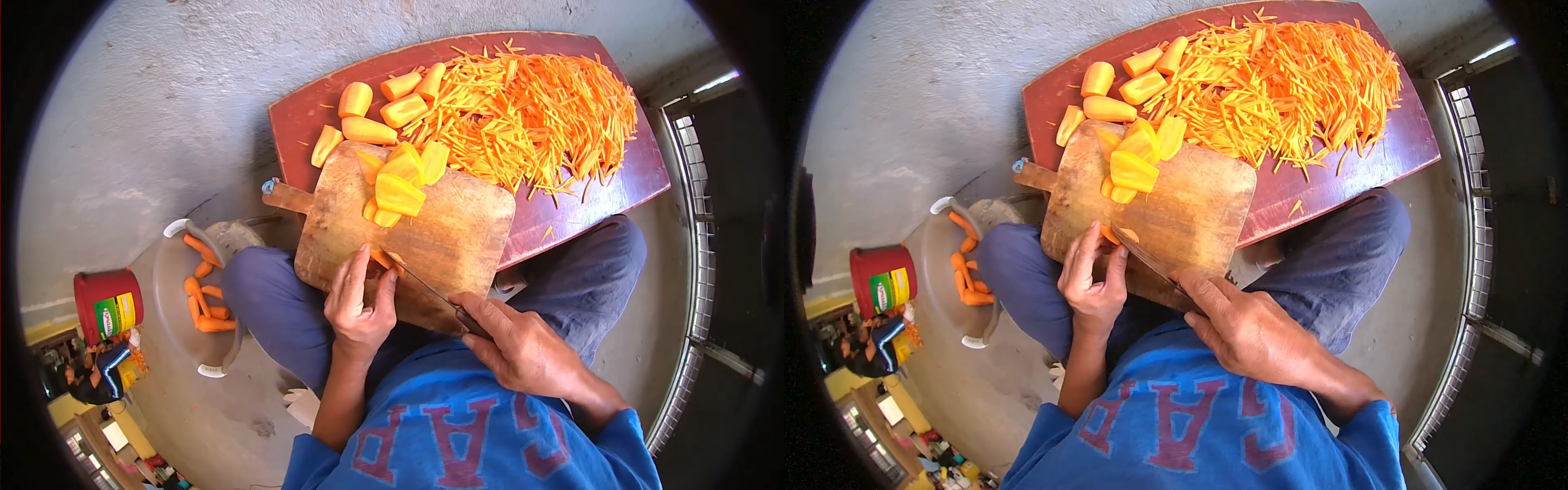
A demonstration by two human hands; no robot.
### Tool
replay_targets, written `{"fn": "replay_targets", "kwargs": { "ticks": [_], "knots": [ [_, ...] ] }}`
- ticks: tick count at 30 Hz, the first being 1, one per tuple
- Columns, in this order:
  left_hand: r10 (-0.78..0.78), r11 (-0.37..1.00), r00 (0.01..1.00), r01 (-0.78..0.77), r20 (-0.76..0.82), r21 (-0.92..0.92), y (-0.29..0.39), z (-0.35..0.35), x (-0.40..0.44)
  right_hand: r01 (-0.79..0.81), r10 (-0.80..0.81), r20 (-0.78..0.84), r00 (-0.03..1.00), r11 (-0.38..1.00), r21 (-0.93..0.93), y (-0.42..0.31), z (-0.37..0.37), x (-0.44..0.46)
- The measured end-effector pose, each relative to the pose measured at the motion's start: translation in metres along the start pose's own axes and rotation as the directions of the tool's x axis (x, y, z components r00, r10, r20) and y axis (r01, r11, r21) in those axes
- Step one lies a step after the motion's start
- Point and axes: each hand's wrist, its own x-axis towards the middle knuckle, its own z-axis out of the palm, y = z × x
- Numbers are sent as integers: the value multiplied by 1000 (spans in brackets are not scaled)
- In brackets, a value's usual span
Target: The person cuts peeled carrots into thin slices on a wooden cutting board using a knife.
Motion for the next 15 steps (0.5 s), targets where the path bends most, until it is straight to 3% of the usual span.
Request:
{"fn": "replay_targets", "kwargs": {
  "ticks": [6,9,15],
  "knots": [
    [-3,1000,1000,3,0,-15,-2,1,-2,4,-4,-13,1000,1000,15,3,2,26],
    [-47,996,999,47,-2,-74,3,3,-1,79,-79,14,997,997,-21,11,0,46],
    [-66,996,998,65,-15,-65,-6,2,-11,-14,13,5,1000,998,65,-11,-13,32]
  ]
}}
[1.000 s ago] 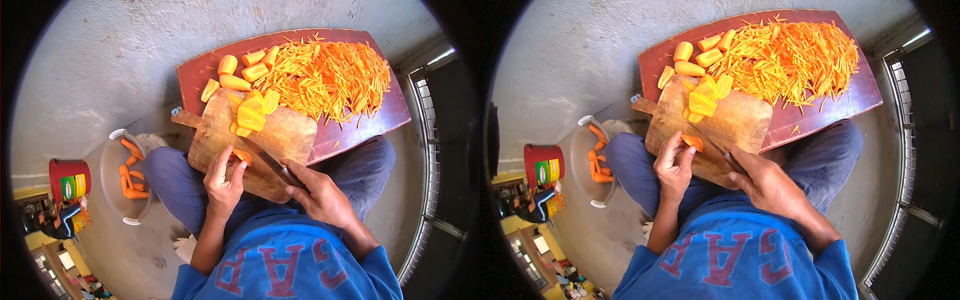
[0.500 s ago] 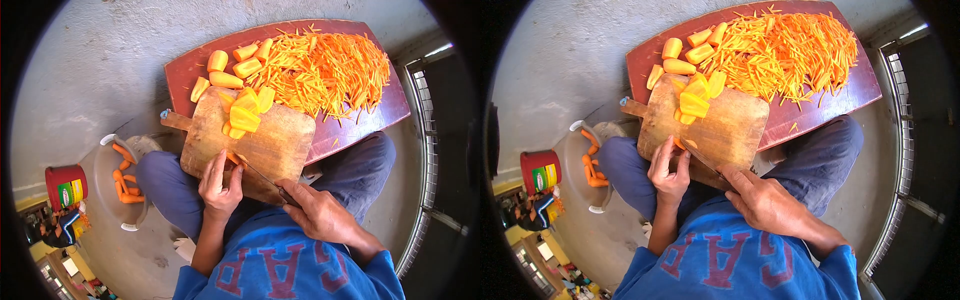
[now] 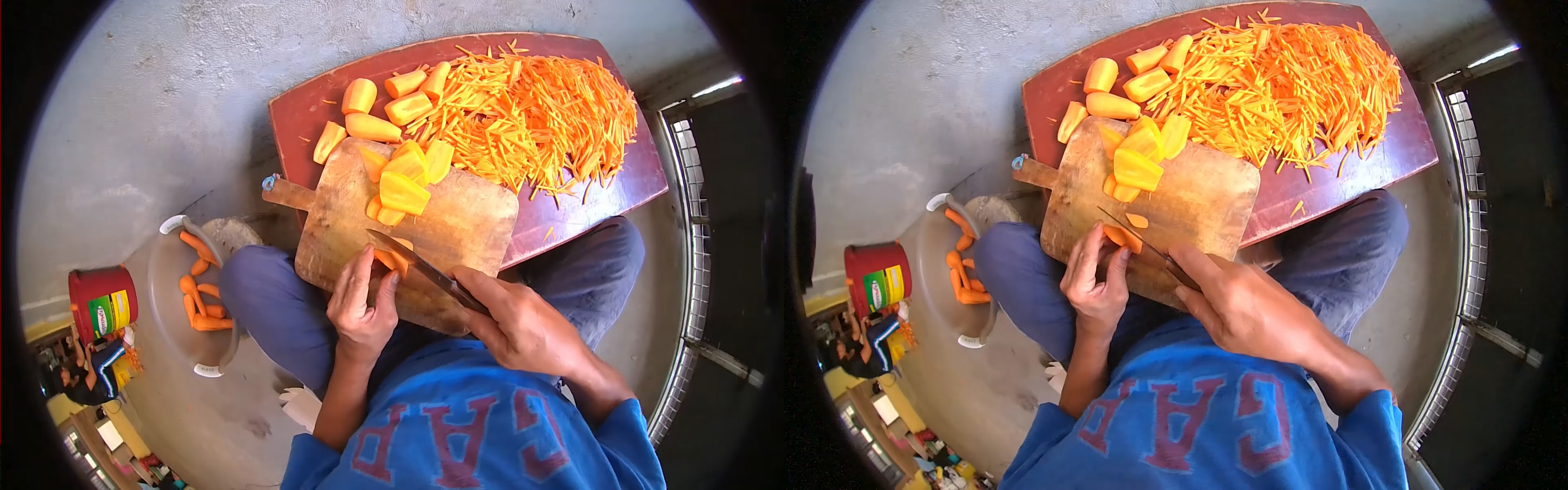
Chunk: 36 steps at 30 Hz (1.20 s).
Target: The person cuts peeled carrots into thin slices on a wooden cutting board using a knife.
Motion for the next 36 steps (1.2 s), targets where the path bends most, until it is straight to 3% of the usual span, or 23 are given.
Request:
{"fn": "replay_targets", "kwargs": {
  "ticks": [11,15,21,24,27,31,36],
  "knots": [
    [96,993,995,-95,-17,64,2,1,5,-15,15,-6,1000,999,-33,-2,2,-14],
    [82,994,997,-82,6,65,4,-1,6,1,0,54,999,1000,-16,2,4,4],
    [-13,1000,1000,13,1,-29,6,1,4,142,-143,-5,990,988,-56,32,23,23],
    [-41,995,999,41,-7,-95,9,3,8,41,-41,-11,999,999,-17,17,13,16],
    [-21,997,1000,20,-20,-69,4,1,0,79,-78,-85,993,997,8,6,4,4],
    [19,998,999,-20,-29,-63,0,5,4,52,-52,-3,999,999,-4,3,-2,-3],
    [7,997,1000,-9,-18,-82,2,4,3,69,-69,-48,996,998,-9,1,2,-7]
  ]
}}
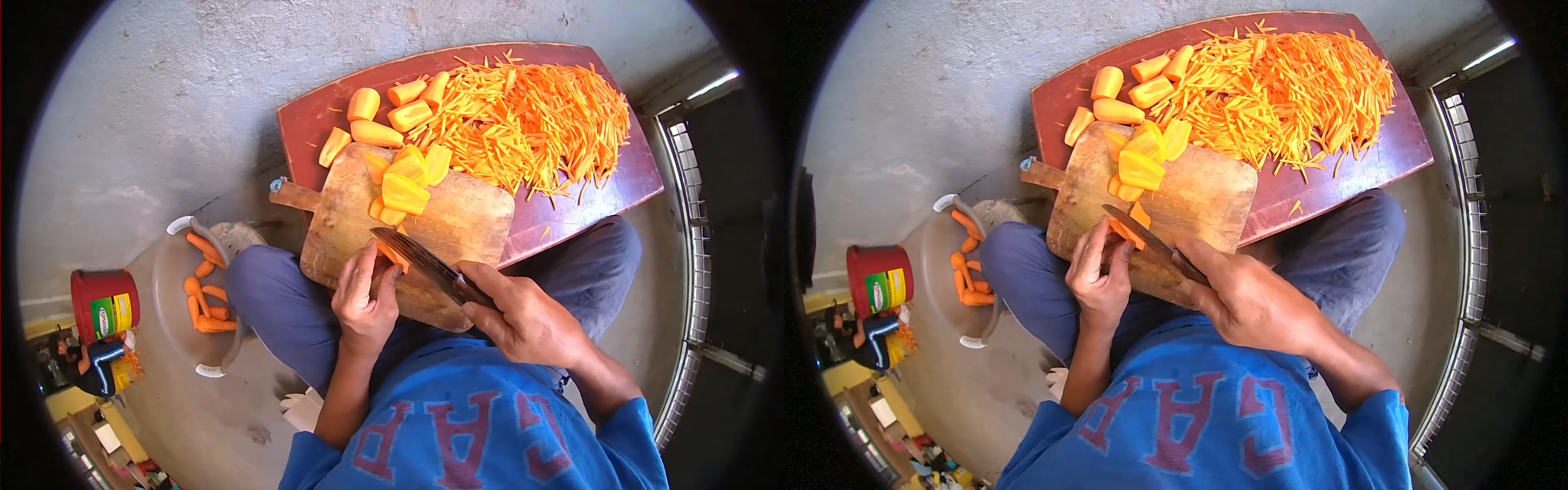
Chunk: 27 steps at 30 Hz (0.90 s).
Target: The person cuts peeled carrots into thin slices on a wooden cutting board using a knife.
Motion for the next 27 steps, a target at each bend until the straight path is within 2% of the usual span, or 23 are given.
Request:
{"fn": "replay_targets", "kwargs": {
  "ticks": [3,10,13,16,18,22,25,27],
  "knots": [
    [-6,1000,1000,6,-6,-29,2,0,1,-19,19,7,1000,1000,23,-4,-1,-1],
    [61,996,998,-60,-12,71,2,-2,3,-82,77,90,993,995,48,-4,3,8],
    [52,995,998,-49,-23,90,1,-2,4,30,-30,28,999,999,-13,5,14,12],
    [22,996,1000,-21,-11,85,3,-4,6,-32,35,79,996,999,-38,2,11,15],
    [-11,998,1000,11,2,62,2,-4,5,-14,17,80,997,999,-44,1,12,15],
    [50,993,999,-51,7,106,5,-2,4,-36,50,133,990,993,-111,24,28,28],
    [40,991,999,-41,11,124,8,-3,3,84,-80,56,995,995,-62,32,32,29],
    [-20,1000,1000,20,-2,16,9,0,-1,74,-73,41,997,996,-40,29,30,27]
  ]
}}
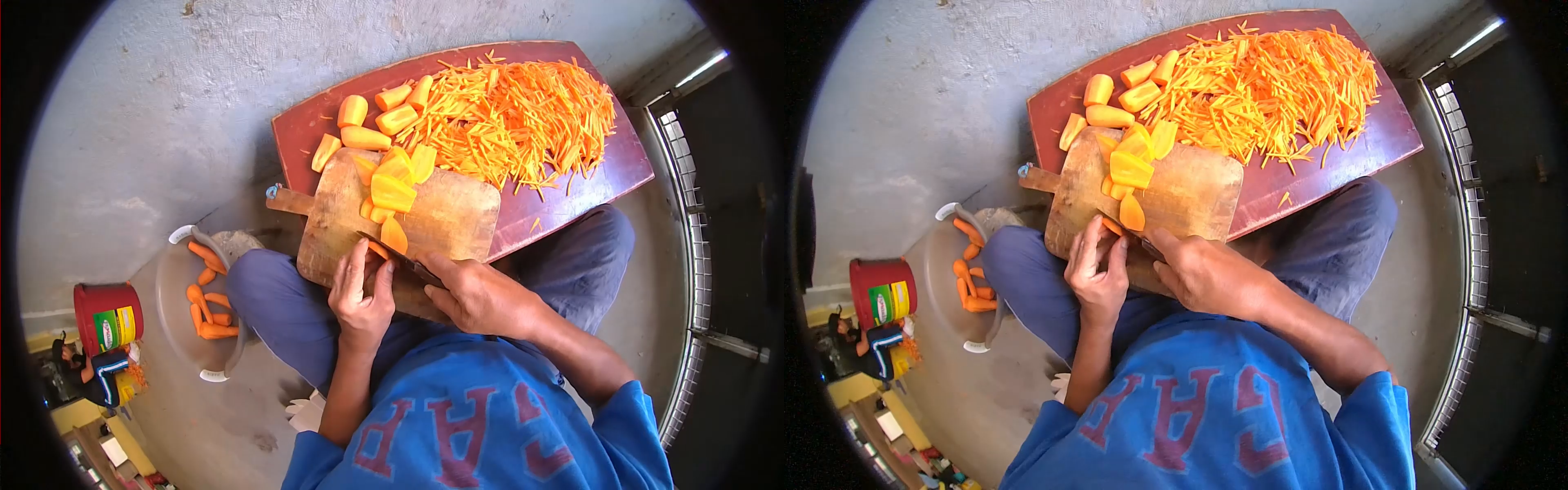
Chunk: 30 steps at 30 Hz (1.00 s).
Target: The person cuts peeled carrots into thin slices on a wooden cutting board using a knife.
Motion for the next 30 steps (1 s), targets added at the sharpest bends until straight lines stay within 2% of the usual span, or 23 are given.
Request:
{"fn": "replay_targets", "kwargs": {
  "ticks": [4,5,7,8,10,17,20,23,26,28,30],
  "knots": [
    [-28,995,1000,28,-4,-95,-5,-1,-2,-38,39,-31,999,999,26,-14,-20,-12],
    [5,999,1000,-5,1,-42,-5,-3,-2,-81,81,-15,997,996,23,-20,-26,-16],
    [83,995,996,-83,14,52,-1,-5,5,-26,27,-74,997,999,25,-23,-28,-21],
    [69,997,998,-69,9,22,0,-4,6,3,-1,-105,994,1000,19,-25,-30,-23],
    [38,999,999,-38,-2,-36,2,-2,6,-6,9,-97,995,1000,23,-30,-31,-23],
    [51,998,999,-51,-16,-28,-1,0,4,36,-32,-71,997,998,51,-30,-27,-18],
    [79,997,997,-78,-26,9,-2,0,5,-104,106,-10,994,988,112,-40,-31,-17],
    [92,995,995,-91,-34,28,-4,0,3,-44,46,-70,997,999,25,-41,-29,-18],
    [73,997,997,-73,-37,4,-1,0,4,-40,39,-51,998,999,-10,-39,-27,-17],
    [45,999,998,-47,-40,-28,-2,1,4,-96,96,-3,995,995,27,-41,-29,-15],
    [82,997,995,-83,-48,-1,-5,1,3,-111,111,14,994,993,34,-42,-28,-14]
  ]
}}
